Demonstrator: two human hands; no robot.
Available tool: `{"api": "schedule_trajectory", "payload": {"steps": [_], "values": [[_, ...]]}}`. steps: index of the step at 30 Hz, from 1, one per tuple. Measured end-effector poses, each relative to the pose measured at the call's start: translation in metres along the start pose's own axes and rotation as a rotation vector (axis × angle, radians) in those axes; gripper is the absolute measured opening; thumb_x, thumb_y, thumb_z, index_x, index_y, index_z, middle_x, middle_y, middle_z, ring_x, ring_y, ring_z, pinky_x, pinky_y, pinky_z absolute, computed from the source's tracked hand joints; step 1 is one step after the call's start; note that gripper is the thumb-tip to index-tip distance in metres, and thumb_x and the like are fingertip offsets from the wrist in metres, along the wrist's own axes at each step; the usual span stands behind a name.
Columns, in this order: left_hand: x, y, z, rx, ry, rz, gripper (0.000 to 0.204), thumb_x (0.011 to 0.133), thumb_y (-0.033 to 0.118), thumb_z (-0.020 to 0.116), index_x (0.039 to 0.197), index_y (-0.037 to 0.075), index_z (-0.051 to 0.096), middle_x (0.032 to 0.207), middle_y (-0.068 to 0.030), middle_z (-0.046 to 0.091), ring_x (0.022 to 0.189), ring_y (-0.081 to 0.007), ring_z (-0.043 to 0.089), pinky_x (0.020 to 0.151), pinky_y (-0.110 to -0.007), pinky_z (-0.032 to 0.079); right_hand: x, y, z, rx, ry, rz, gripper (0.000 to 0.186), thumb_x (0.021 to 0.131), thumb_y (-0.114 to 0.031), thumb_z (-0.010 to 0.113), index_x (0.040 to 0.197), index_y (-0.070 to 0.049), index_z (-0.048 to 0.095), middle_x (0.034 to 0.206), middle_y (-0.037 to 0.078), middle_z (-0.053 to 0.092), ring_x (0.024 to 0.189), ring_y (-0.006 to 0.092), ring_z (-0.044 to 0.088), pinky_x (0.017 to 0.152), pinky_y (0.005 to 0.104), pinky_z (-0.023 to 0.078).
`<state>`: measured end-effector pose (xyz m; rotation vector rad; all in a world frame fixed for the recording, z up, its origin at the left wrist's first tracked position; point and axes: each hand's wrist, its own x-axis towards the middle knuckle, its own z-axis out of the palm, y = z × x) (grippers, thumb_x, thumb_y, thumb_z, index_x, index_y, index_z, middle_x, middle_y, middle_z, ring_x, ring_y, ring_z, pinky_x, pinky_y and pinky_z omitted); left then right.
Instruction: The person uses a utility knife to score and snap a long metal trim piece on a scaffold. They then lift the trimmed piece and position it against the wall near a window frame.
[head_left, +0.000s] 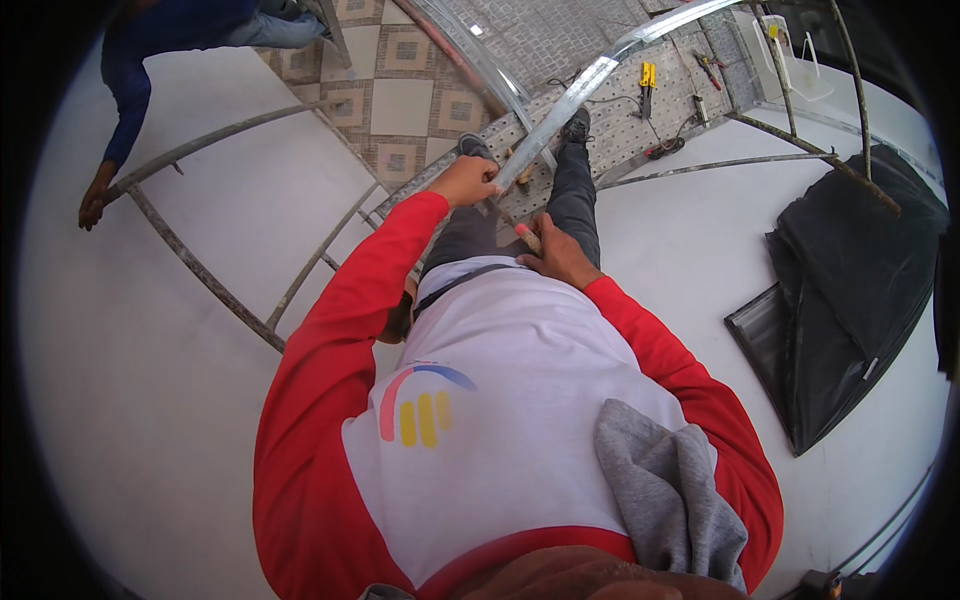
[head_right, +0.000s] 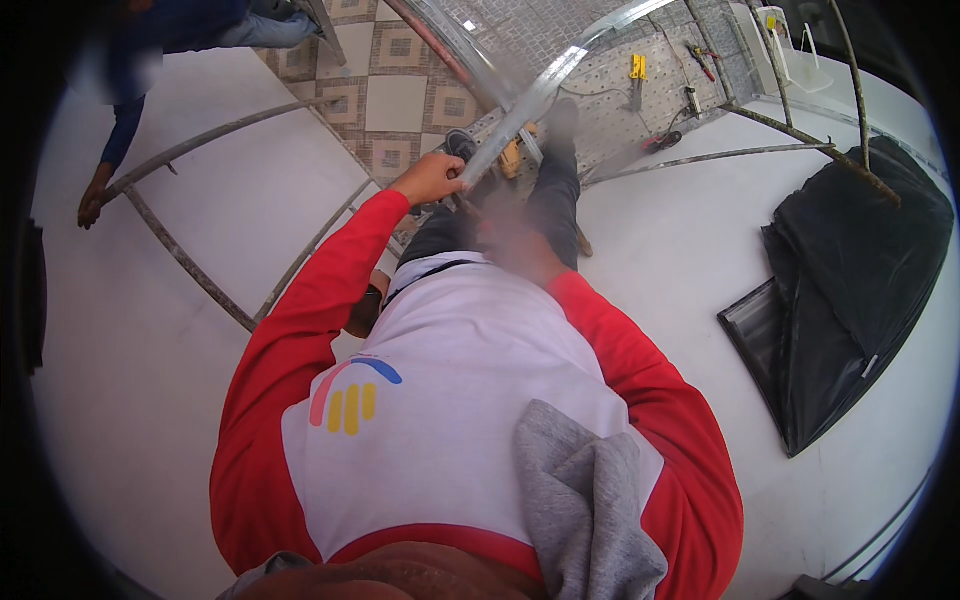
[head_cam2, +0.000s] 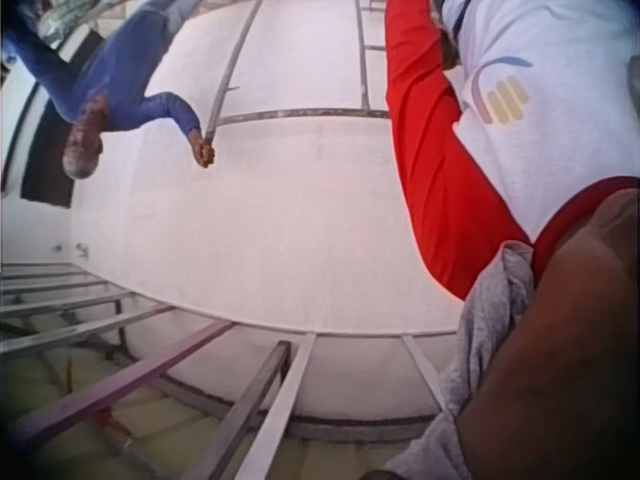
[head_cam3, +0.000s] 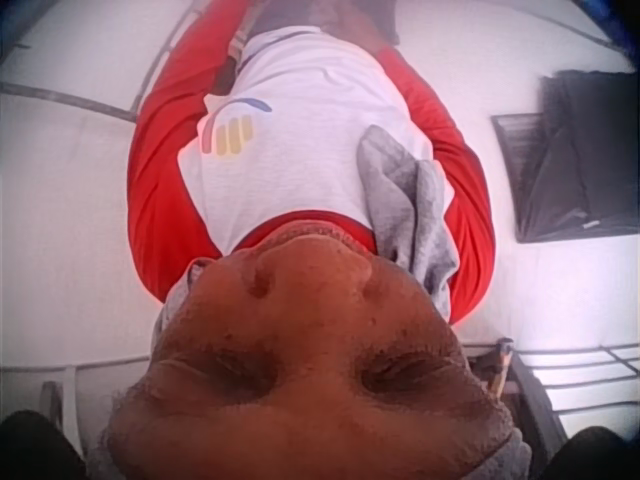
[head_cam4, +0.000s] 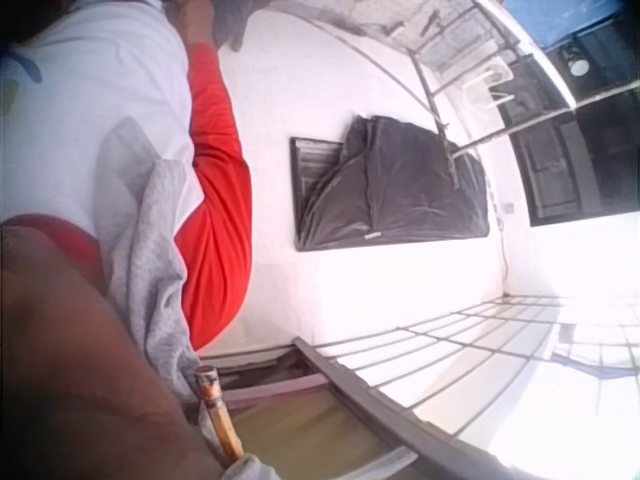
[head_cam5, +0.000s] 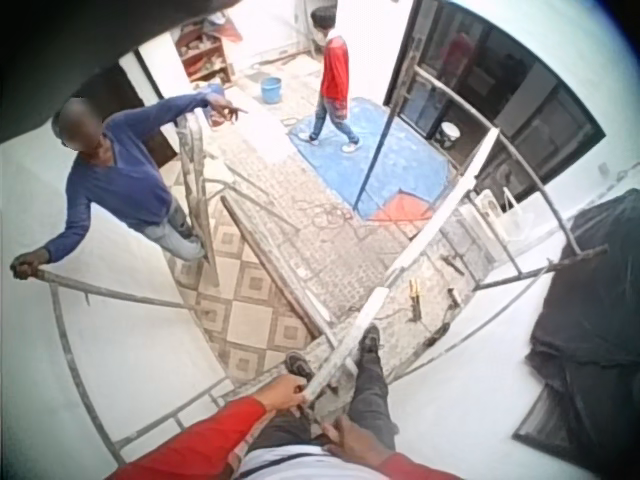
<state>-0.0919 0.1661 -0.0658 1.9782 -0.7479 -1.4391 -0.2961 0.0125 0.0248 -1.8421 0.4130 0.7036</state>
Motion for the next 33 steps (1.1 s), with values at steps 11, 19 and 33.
{"api": "schedule_trajectory", "payload": {"steps": [11, 19, 33], "values": [[-0.006, -0.002, -0.010, -0.112, -0.090, -0.018, 0.024, 0.090, 0.021, 0.075, 0.086, -0.001, 0.068, 0.064, -0.0054, 0.059, 0.063, -0.0111, 0.056, 0.061, -0.030, 0.047, 0.003, 0.025, -0.001, -0.017, 0.041, -0.168, 0.036, 0.089, -0.015, 0.071, 0.121, -0.002, 0.057, 0.108, 0.023, 0.064, 0.101, 0.0438, 0.063, 0.085, 0.0478, 0.050], [-0.005, -0.001, -0.035, -0.430, -0.330, -0.052, 0.024, 0.097, 0.023, 0.070, 0.090, 0.000, 0.068, 0.078, 0.0011, 0.062, 0.072, -0.0069, 0.056, 0.062, -0.027, 0.049, 0.023, 0.065, 0.004, -0.020, 0.017, -0.231, 0.035, 0.091, -0.010, 0.065, 0.125, -0.004, 0.056, 0.112, 0.023, 0.064, 0.104, 0.0436, 0.063, 0.087, 0.0462, 0.051], [-0.045, 0.023, -0.048, -0.498, -0.276, -0.066, 0.018, 0.098, 0.017, 0.068, 0.089, 0.002, 0.063, 0.084, 0.0010, 0.058, 0.078, -0.0070, 0.057, 0.067, -0.027, 0.057, 0.015, 0.055, -0.001, 0.017, 0.011, -0.290, 0.037, 0.092, -0.015, 0.069, 0.125, -0.003, 0.056, 0.110, 0.022, 0.064, 0.102, 0.0429, 0.063, 0.087, 0.0443, 0.050]]}}
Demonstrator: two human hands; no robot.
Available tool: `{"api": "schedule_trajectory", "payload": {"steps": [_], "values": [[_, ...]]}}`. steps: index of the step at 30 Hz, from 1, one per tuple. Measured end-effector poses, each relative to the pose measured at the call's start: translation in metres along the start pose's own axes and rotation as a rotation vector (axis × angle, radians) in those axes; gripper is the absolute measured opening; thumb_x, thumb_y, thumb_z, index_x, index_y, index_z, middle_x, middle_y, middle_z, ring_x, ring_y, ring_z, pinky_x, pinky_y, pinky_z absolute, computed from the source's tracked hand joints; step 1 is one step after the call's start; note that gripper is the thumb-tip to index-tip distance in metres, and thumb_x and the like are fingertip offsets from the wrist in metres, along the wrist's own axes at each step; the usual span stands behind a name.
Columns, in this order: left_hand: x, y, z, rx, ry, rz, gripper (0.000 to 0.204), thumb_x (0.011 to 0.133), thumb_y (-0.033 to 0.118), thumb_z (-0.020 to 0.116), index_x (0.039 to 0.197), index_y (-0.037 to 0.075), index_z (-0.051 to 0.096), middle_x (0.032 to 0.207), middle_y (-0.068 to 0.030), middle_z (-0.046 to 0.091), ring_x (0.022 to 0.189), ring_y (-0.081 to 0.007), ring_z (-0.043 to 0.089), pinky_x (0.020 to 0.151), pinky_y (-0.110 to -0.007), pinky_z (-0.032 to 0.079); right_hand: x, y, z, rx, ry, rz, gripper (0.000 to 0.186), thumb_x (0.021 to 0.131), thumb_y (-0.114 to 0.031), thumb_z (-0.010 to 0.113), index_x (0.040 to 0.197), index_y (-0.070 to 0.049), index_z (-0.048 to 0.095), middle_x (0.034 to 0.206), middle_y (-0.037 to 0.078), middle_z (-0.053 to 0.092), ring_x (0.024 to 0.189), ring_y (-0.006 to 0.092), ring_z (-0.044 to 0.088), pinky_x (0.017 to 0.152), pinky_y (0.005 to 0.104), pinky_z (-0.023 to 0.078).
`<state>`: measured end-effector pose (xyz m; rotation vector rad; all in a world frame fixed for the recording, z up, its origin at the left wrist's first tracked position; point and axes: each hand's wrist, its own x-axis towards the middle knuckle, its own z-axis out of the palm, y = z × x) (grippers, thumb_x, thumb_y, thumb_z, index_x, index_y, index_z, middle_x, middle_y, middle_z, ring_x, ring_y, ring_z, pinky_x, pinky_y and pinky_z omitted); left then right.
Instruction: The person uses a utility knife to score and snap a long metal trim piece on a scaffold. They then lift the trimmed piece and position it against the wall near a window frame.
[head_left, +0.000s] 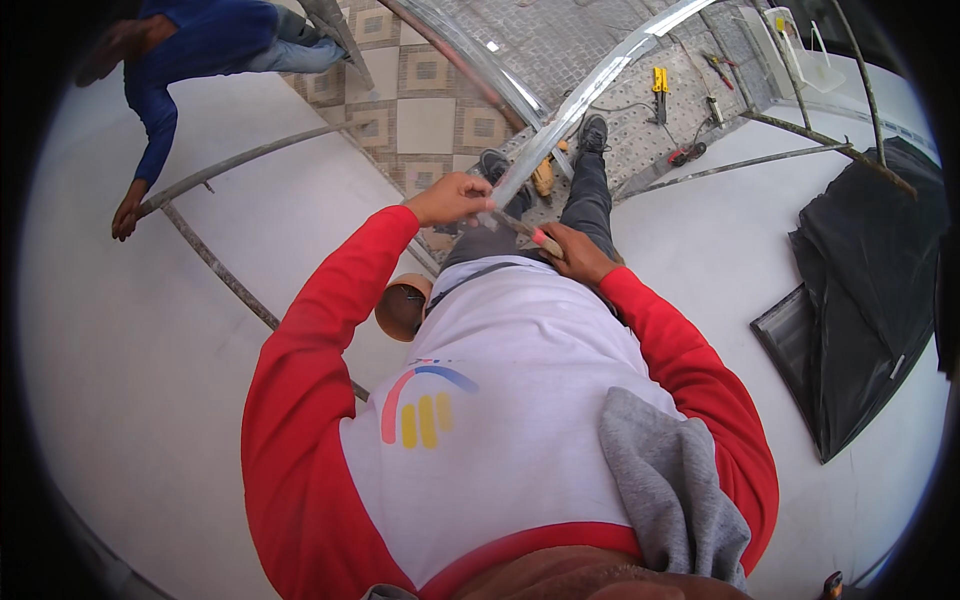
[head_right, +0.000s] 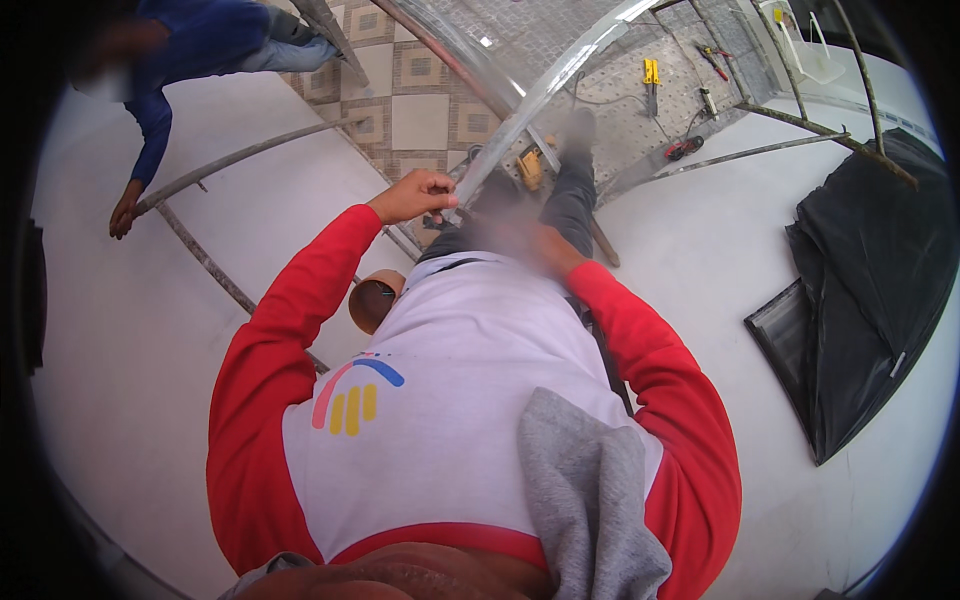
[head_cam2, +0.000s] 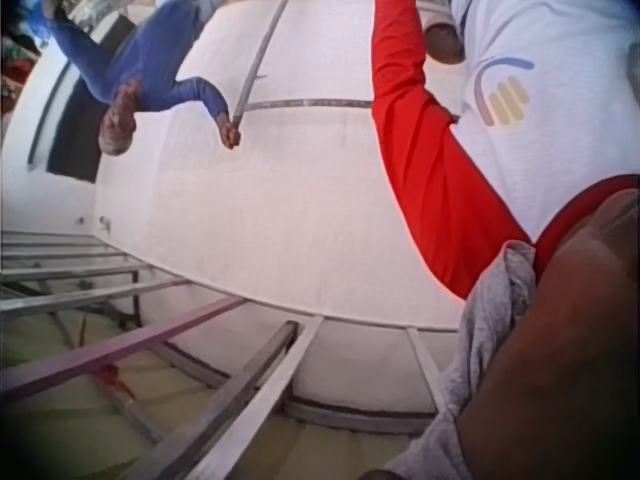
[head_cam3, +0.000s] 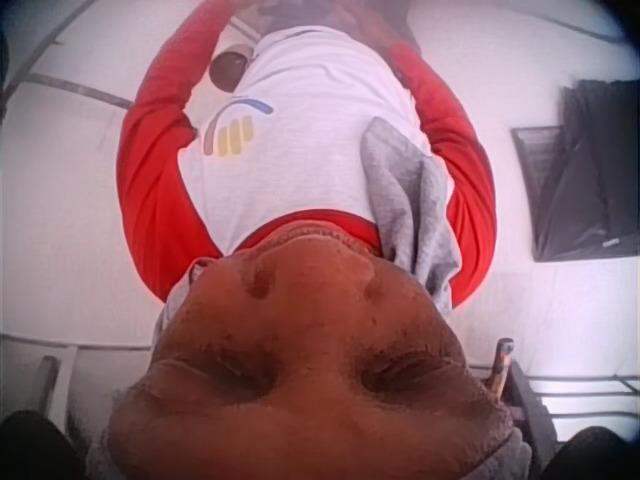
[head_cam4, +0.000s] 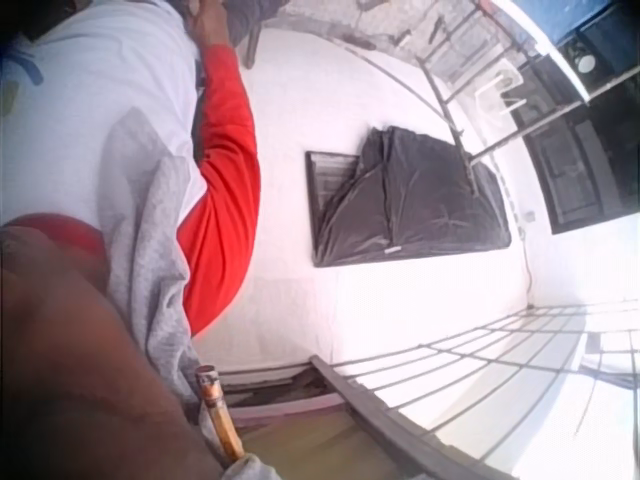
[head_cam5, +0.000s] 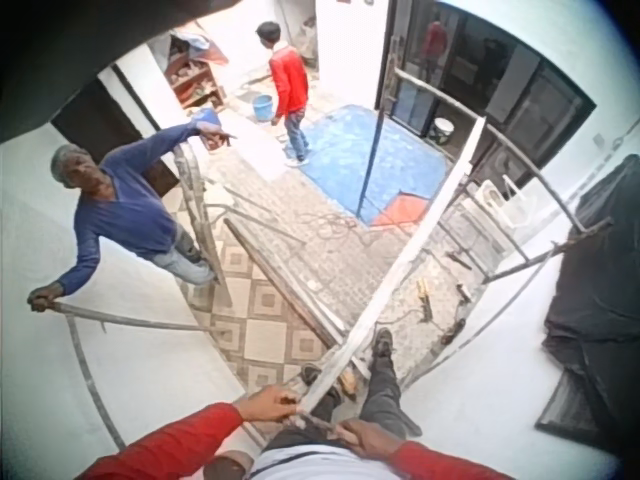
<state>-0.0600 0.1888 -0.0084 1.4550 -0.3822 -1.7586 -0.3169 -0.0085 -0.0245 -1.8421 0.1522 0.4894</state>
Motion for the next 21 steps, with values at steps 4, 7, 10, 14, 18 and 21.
{"api": "schedule_trajectory", "payload": {"steps": [4, 7, 10, 14, 18, 21], "values": [[-0.009, 0.014, -0.007, -0.074, -0.131, 0.023, 0.020, 0.099, 0.020, 0.068, 0.089, 0.003, 0.063, 0.082, 0.0017, 0.056, 0.078, -0.0068, 0.056, 0.067, -0.027, 0.055, -0.004, -0.008, -0.004, 0.027, 0.013, -0.095, 0.040, 0.093, -0.018, 0.070, 0.126, -0.003, 0.055, 0.111, 0.022, 0.063, 0.103, 0.0425, 0.062, 0.089, 0.0434, 0.050], [-0.007, 0.025, -0.003, -0.056, -0.091, 0.020, 0.019, 0.099, 0.021, 0.068, 0.091, 0.004, 0.064, 0.083, 0.0015, 0.057, 0.078, -0.0073, 0.056, 0.067, -0.027, 0.055, -0.004, -0.006, -0.006, -0.027, 0.032, -0.068, 0.042, 0.093, -0.020, 0.070, 0.128, -0.003, 0.055, 0.115, 0.022, 0.063, 0.105, 0.0423, 0.062, 0.090, 0.0442, 0.050], [-0.003, 0.031, 0.001, -0.009, 0.024, 0.005, 0.019, 0.098, 0.021, 0.069, 0.092, 0.003, 0.065, 0.081, 0.0020, 0.057, 0.076, -0.0074, 0.057, 0.066, -0.026, 0.054, -0.003, -0.003, -0.008, -0.066, 0.035, -0.020, 0.050, 0.094, -0.023, 0.070, 0.137, -0.005, 0.052, 0.123, 0.021, 0.061, 0.113, 0.0418, 0.060, 0.096, 0.0443, 0.049], [0.003, 0.026, 0.005, 0.075, 0.165, 0.051, 0.020, 0.097, 0.021, 0.069, 0.090, 0.003, 0.066, 0.076, 0.0040, 0.056, 0.071, -0.0059, 0.054, 0.062, -0.025, 0.048, -0.001, -0.007, -0.010, 0.019, -0.019, -0.057, 0.062, 0.096, -0.025, 0.068, 0.150, -0.009, 0.043, 0.136, 0.021, 0.056, 0.124, 0.0409, 0.056, 0.105, 0.0442, 0.045], [0.005, 0.017, 0.004, 0.108, 0.160, 0.092, 0.019, 0.096, 0.021, 0.070, 0.089, 0.003, 0.068, 0.073, 0.0049, 0.055, 0.067, -0.0048, 0.050, 0.060, -0.023, 0.041, -0.002, -0.018, -0.007, 0.084, -0.070, 0.052, 0.067, 0.096, -0.027, 0.068, 0.155, -0.011, 0.039, 0.142, 0.021, 0.052, 0.129, 0.0401, 0.053, 0.107, 0.0439, 0.044], [0.006, 0.015, 0.007, 0.094, 0.188, 0.086, 0.020, 0.096, 0.022, 0.070, 0.090, 0.004, 0.068, 0.073, 0.0048, 0.055, 0.066, -0.0048, 0.047, 0.059, -0.023, 0.038, -0.001, -0.023, -0.003, 0.090, -0.043, 0.004, 0.067, 0.096, -0.028, 0.068, 0.155, -0.012, 0.039, 0.140, 0.021, 0.053, 0.128, 0.0396, 0.054, 0.107, 0.0434, 0.044]]}}
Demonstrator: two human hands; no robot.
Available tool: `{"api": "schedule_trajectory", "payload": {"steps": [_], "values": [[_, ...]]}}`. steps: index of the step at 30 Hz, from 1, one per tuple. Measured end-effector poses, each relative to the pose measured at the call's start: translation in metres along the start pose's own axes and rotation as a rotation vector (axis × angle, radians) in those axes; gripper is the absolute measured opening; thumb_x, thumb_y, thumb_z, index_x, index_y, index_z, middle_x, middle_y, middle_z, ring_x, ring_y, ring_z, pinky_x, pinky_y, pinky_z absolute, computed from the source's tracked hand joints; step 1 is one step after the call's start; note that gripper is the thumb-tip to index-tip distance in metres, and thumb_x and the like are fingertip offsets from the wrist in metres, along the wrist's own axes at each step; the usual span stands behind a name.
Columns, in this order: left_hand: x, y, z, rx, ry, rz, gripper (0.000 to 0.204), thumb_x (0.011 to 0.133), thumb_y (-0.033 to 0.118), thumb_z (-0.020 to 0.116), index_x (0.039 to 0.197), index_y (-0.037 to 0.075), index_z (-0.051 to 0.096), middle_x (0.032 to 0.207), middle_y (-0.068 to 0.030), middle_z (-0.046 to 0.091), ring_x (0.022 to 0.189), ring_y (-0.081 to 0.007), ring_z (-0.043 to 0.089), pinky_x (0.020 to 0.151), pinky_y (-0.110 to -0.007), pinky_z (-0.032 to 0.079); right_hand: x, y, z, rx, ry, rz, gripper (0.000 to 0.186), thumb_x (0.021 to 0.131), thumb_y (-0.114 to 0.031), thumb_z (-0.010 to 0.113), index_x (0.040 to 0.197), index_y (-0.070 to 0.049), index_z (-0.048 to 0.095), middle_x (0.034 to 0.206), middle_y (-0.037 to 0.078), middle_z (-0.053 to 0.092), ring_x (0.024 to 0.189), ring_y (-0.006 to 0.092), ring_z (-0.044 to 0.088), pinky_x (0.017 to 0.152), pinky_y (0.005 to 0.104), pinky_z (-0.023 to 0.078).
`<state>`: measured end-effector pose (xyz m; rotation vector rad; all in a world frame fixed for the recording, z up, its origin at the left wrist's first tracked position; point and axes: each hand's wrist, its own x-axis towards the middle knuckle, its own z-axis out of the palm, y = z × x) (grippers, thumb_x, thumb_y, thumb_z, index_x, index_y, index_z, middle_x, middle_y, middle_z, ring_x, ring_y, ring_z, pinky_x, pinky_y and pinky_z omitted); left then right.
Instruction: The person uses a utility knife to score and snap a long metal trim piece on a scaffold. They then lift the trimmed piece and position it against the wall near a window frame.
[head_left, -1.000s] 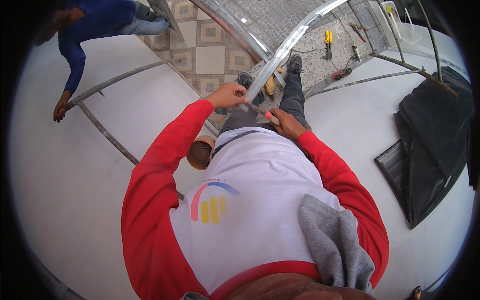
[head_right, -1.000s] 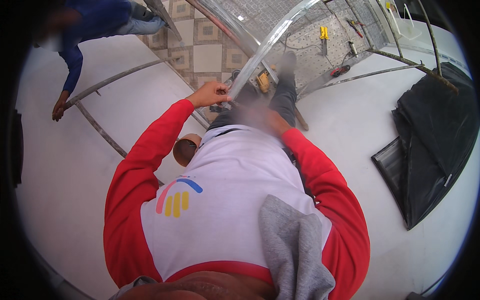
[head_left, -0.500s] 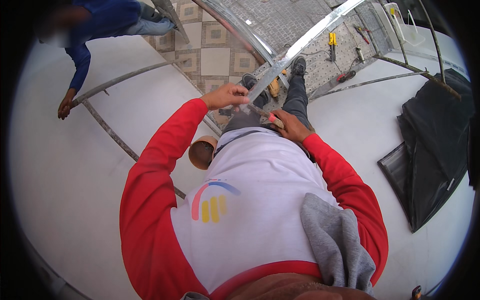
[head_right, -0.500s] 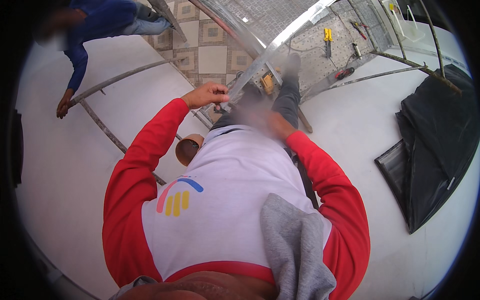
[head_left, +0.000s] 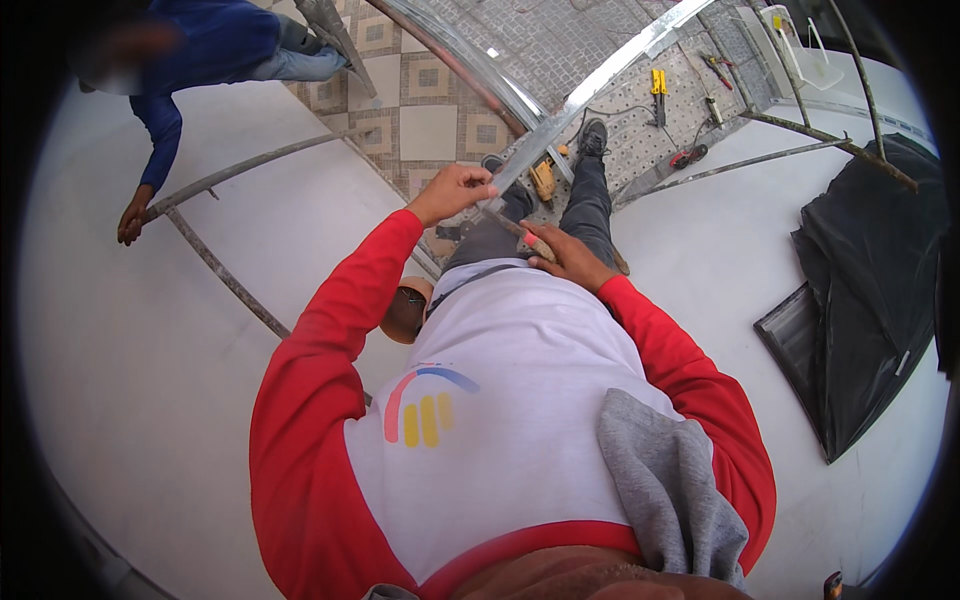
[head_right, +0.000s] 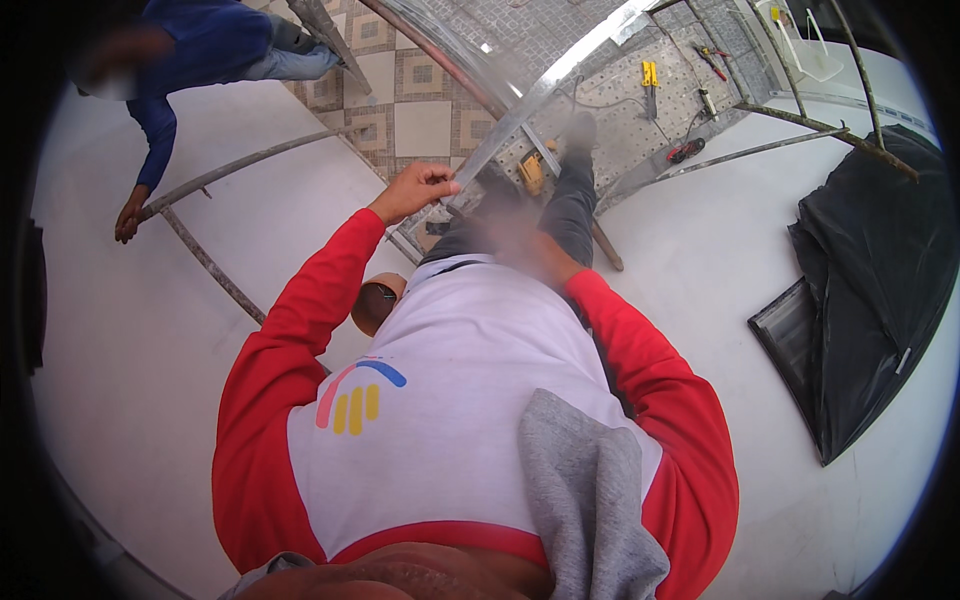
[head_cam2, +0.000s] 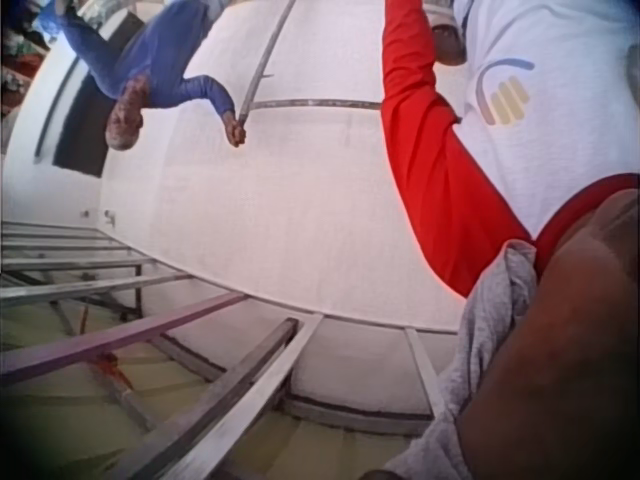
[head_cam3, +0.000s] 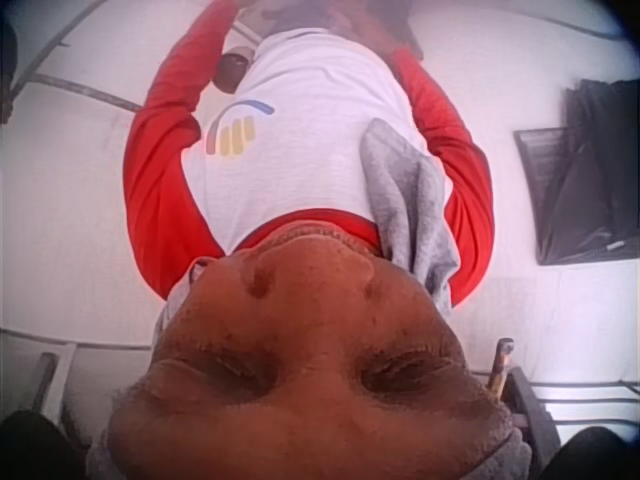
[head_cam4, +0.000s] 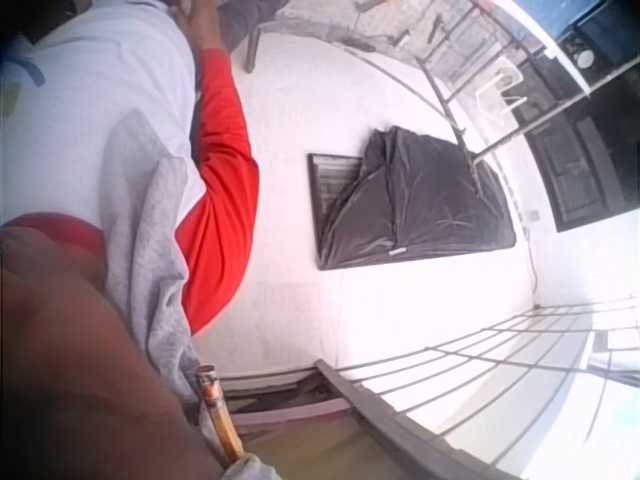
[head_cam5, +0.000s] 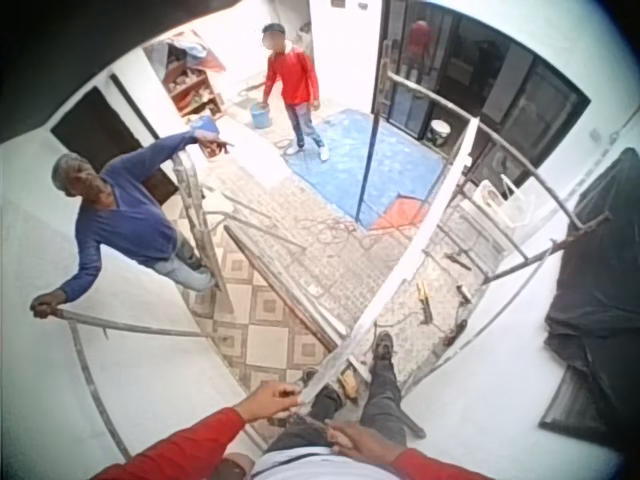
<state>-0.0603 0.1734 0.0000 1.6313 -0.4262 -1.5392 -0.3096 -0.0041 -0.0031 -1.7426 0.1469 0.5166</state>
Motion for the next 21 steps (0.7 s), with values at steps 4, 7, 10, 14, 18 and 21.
{"api": "schedule_trajectory", "payload": {"steps": [4, 7, 10, 14, 18, 21], "values": [[-0.0006, 0.0047, 0.0045, 0.020, 0.041, 0.031, 0.021, 0.095, 0.024, 0.070, 0.089, 0.004, 0.068, 0.072, 0.0047, 0.054, 0.066, -0.0050, 0.046, 0.059, -0.024, 0.037, -0.0008, -0.0018, 0.0043, -0.019, 0.049, -0.030, 0.067, 0.096, -0.028, 0.068, 0.155, -0.012, 0.039, 0.136, 0.020, 0.054, 0.125, 0.0393, 0.055, 0.104, 0.0428, 0.046], [-0.0008, 0.0072, 0.0088, 0.033, 0.062, 0.037, 0.021, 0.095, 0.024, 0.070, 0.089, 0.004, 0.068, 0.072, 0.0047, 0.054, 0.066, -0.0051, 0.046, 0.059, -0.023, 0.037, -0.0017, -0.0028, 0.0054, -0.018, 0.073, -0.030, 0.065, 0.096, -0.028, 0.069, 0.153, -0.011, 0.041, 0.136, 0.020, 0.054, 0.123, 0.0390, 0.056, 0.102, 0.0431, 0.047], [-0.0012, 0.0050, 0.0106, 0.021, 0.073, 0.028, 0.021, 0.095, 0.023, 0.070, 0.088, 0.004, 0.068, 0.073, 0.0050, 0.054, 0.066, -0.0049, 0.046, 0.059, -0.023, 0.037, -0.0015, -0.0039, 0.0056, -0.050, 0.083, -0.024, 0.062, 0.096, -0.026, 0.069, 0.149, -0.009, 0.044, 0.133, 0.020, 0.056, 0.122, 0.0391, 0.057, 0.102, 0.0430, 0.047], [0.0017, -0.0001, 0.0056, -0.072, -0.007, 0.047, 0.021, 0.096, 0.023, 0.069, 0.086, 0.004, 0.068, 0.076, 0.0056, 0.056, 0.067, -0.0045, 0.047, 0.059, -0.023, 0.037, 0.0005, -0.0031, 0.0035, 0.028, 0.023, 0.057, 0.059, 0.095, -0.024, 0.071, 0.145, -0.006, 0.047, 0.131, 0.020, 0.058, 0.121, 0.0392, 0.058, 0.103, 0.0426, 0.047], [0.0046, -0.0006, 0.0028, -0.094, -0.002, 0.001, 0.020, 0.097, 0.023, 0.068, 0.088, 0.005, 0.069, 0.077, 0.0059, 0.057, 0.069, -0.0047, 0.050, 0.061, -0.023, 0.042, 0.0031, -0.0024, -0.0004, 0.041, 0.015, 0.034, 0.060, 0.095, -0.023, 0.071, 0.147, -0.007, 0.046, 0.133, 0.020, 0.058, 0.123, 0.0388, 0.057, 0.105, 0.0422, 0.045], [0.0009, 0.0013, 0.0084, -0.024, 0.104, -0.017, 0.020, 0.097, 0.023, 0.068, 0.091, 0.004, 0.070, 0.077, 0.0051, 0.057, 0.070, -0.0056, 0.053, 0.063, -0.023, 0.046, 0.0014, -0.0055, -0.0022, 0.024, 0.041, 0.023, 0.064, 0.095, -0.022, 0.070, 0.151, -0.009, 0.042, 0.136, 0.021, 0.056, 0.126, 0.0382, 0.055, 0.107, 0.0421, 0.043]]}}
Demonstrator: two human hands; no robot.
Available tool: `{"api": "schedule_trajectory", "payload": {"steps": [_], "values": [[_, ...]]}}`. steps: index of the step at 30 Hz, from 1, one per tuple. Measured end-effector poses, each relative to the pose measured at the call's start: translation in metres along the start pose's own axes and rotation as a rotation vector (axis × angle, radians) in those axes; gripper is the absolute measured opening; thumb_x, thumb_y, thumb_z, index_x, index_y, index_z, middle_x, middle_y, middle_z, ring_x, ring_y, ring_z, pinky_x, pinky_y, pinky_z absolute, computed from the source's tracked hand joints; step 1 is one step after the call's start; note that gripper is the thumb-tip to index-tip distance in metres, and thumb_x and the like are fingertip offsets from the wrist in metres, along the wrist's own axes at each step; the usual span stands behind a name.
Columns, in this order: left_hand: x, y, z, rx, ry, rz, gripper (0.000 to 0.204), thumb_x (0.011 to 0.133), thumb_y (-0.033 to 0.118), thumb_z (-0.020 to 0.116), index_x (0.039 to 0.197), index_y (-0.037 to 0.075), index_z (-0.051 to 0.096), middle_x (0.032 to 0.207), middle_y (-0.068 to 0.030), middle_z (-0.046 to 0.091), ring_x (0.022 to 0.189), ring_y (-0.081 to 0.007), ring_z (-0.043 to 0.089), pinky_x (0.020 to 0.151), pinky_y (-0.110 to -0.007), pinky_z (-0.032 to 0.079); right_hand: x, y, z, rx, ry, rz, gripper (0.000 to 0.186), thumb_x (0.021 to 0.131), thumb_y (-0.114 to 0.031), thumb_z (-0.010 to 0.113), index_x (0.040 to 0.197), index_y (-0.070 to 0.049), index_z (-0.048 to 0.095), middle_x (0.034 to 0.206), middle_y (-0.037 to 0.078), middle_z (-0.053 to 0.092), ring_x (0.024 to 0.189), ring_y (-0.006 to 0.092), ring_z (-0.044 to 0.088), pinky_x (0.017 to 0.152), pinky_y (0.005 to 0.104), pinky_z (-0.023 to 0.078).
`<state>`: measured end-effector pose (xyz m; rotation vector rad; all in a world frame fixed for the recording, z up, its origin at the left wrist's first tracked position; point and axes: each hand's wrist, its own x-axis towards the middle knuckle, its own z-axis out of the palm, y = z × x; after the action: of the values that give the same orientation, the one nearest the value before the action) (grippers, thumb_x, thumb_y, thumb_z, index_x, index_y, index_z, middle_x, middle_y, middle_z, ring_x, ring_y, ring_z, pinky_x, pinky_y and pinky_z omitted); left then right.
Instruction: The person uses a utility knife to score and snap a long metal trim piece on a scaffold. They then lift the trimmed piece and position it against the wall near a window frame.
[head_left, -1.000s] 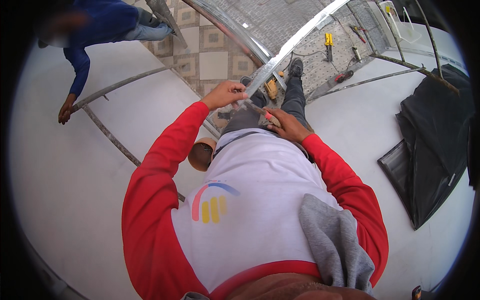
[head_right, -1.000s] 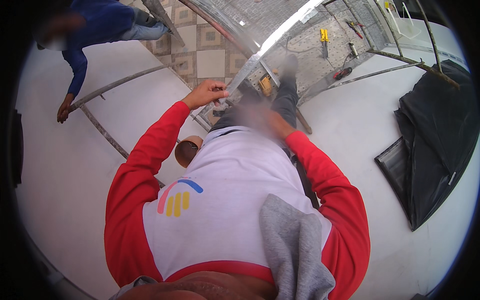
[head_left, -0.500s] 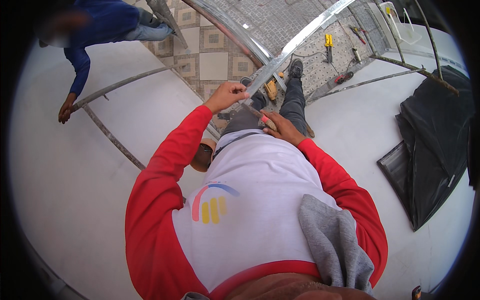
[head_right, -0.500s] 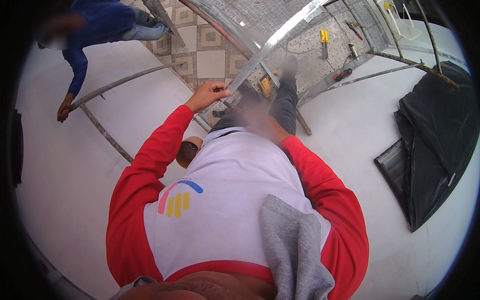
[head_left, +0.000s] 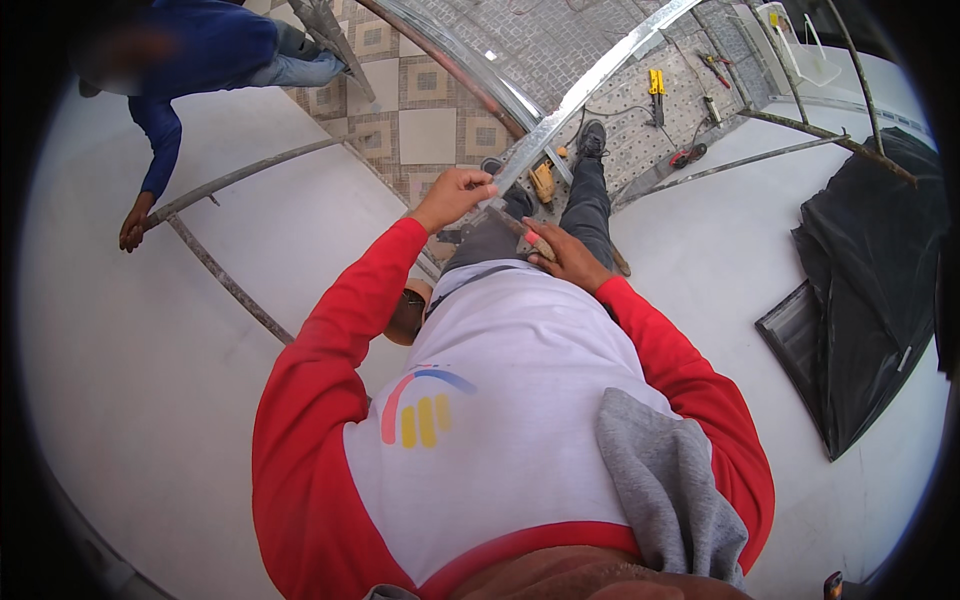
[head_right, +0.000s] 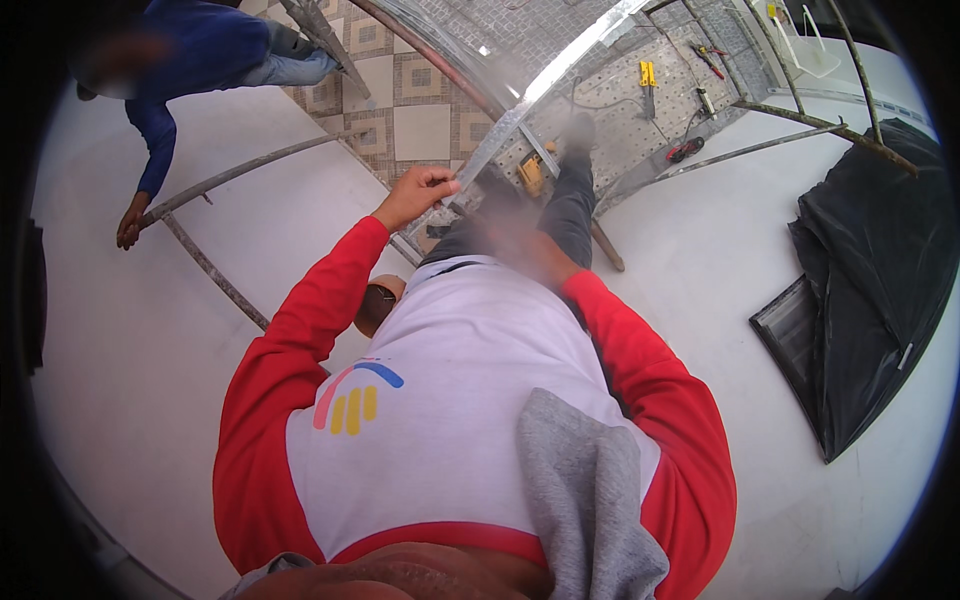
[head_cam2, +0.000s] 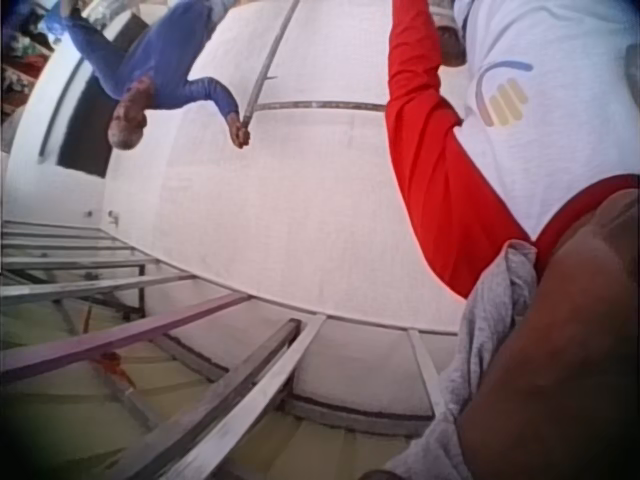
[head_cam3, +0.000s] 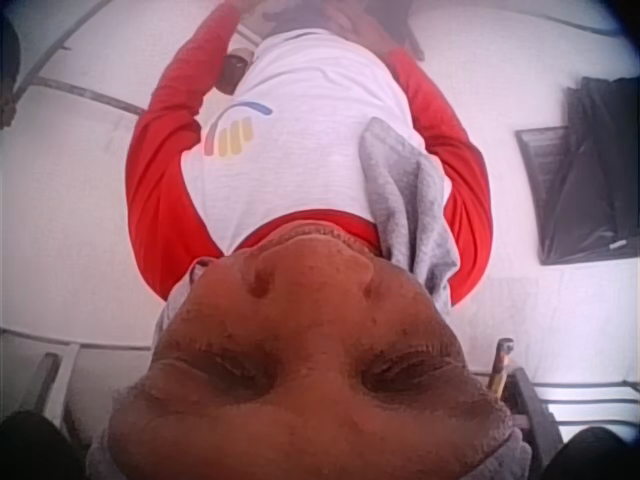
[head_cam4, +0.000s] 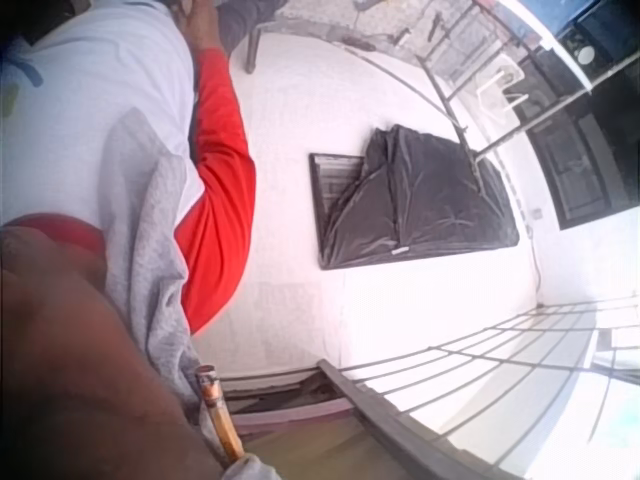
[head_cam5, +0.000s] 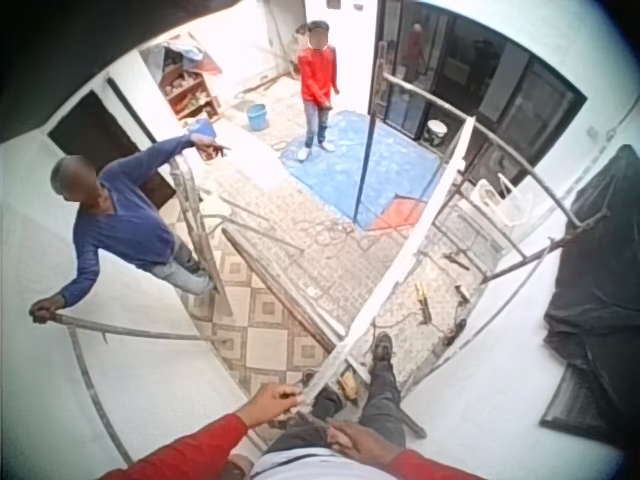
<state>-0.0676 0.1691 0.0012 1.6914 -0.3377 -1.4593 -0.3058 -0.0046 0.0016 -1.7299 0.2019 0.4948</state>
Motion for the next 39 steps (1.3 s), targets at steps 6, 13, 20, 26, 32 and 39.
{"api": "schedule_trajectory", "payload": {"steps": [6, 13, 20, 26, 32, 39], "values": [[-0.0027, 0.0046, 0.0001, 0.066, 0.054, 0.030, 0.022, 0.098, 0.025, 0.068, 0.095, 0.003, 0.071, 0.085, 0.0025, 0.059, 0.072, -0.0075, 0.054, 0.065, -0.024, 0.048, -0.0014, -0.0051, -0.0016, 0.008, 0.067, 0.030, 0.069, 0.096, -0.023, 0.069, 0.156, -0.014, 0.037, 0.138, 0.020, 0.054, 0.128, 0.0376, 0.053, 0.108, 0.0422, 0.042], [-0.0023, 0.0031, -0.0046, -0.020, 0.022, -0.012, 0.023, 0.098, 0.026, 0.069, 0.099, 0.003, 0.071, 0.089, 0.0022, 0.060, 0.075, -0.0080, 0.055, 0.066, -0.024, 0.049, 0.0035, 0.0012, 0.0008, -0.041, 0.066, 0.017, 0.070, 0.096, -0.025, 0.069, 0.157, -0.015, 0.037, 0.136, 0.020, 0.055, 0.125, 0.0382, 0.055, 0.106, 0.0425, 0.044], [-0.0025, 0.0037, -0.0020, 0.030, 0.083, -0.004, 0.023, 0.097, 0.025, 0.069, 0.100, 0.003, 0.071, 0.089, 0.0014, 0.063, 0.075, -0.0081, 0.056, 0.065, -0.024, 0.050, 0.0027, -0.0007, 0.0032, -0.030, 0.125, -0.034, 0.070, 0.096, -0.028, 0.068, 0.157, -0.017, 0.036, 0.133, 0.020, 0.055, 0.121, 0.0390, 0.056, 0.103, 0.0430, 0.045], [-0.0020, 0.0027, -0.0022, 0.031, 0.070, -0.036, 0.023, 0.097, 0.026, 0.068, 0.102, 0.003, 0.072, 0.090, 0.0010, 0.064, 0.076, -0.0081, 0.057, 0.066, -0.024, 0.050, 0.0037, -0.0022, 0.0018, -0.058, 0.119, -0.051, 0.070, 0.096, -0.028, 0.068, 0.157, -0.018, 0.035, 0.131, 0.020, 0.055, 0.120, 0.0394, 0.056, 0.101, 0.0438, 0.046], [-0.0023, 0.0015, -0.0004, -0.033, 0.019, -0.051, 0.024, 0.098, 0.027, 0.068, 0.104, 0.004, 0.072, 0.091, 0.0020, 0.065, 0.079, -0.0074, 0.057, 0.068, -0.024, 0.049, 0.0020, -0.0062, 0.0012, -0.063, 0.122, -0.049, 0.070, 0.095, -0.027, 0.069, 0.156, -0.018, 0.037, 0.131, 0.020, 0.055, 0.120, 0.0400, 0.056, 0.100, 0.0436, 0.047], [-0.0017, -0.0005, -0.0003, -0.041, 0.006, -0.053, 0.022, 0.098, 0.027, 0.068, 0.104, 0.006, 0.073, 0.090, 0.0036, 0.064, 0.079, -0.0061, 0.055, 0.066, -0.024, 0.047, -0.0006, 0.0009, 0.0047, -0.078, 0.136, -0.035, 0.069, 0.095, -0.027, 0.069, 0.156, -0.017, 0.038, 0.132, 0.021, 0.055, 0.119, 0.0404, 0.057, 0.101, 0.0433, 0.047]]}}
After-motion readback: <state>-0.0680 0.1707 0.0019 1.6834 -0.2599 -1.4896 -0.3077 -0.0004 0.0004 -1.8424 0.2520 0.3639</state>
